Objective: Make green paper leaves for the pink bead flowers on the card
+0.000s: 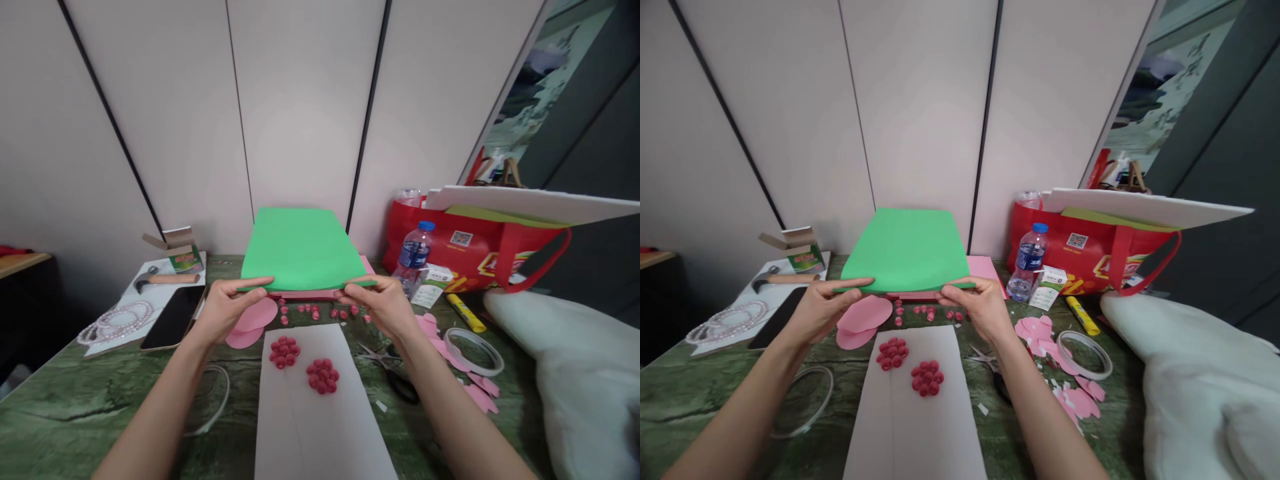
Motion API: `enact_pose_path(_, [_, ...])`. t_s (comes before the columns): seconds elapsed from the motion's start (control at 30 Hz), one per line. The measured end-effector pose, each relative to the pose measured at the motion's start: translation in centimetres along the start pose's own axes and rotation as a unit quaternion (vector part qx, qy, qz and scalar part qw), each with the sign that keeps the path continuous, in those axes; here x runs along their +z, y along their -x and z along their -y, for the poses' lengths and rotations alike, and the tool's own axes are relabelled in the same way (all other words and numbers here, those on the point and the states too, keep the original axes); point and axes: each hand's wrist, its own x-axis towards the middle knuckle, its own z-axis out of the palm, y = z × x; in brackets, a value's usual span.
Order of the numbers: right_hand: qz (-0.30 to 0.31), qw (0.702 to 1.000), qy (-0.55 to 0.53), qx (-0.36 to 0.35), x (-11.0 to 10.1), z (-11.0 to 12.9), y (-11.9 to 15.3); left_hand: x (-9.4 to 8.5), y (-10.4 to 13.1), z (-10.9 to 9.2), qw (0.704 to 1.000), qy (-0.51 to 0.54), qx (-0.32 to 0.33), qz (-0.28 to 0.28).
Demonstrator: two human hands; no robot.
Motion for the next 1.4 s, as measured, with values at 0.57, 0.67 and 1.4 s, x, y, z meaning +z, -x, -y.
enact_pose_path(0.57, [-0.117, 0.99, -0.079, -0.011, 0.1, -1.1, -0.5, 3.2, 0.7, -0.5, 0.989, 0.131, -0.023, -0.059])
enact_pose_path(0.67, [-0.126, 0.987, -0.099, -0.016, 0.1, -1.0, -0.5, 3.6, 0.9, -1.2, 0.983, 0.173, -0.007, -0.066])
enact_pose_path(1.4, [-0.057, 0.978, -0.181, 0.088, 4.8, -1.3, 2.4, 5.8, 3.0, -2.3, 0.989, 0.147, -0.025, -0.015])
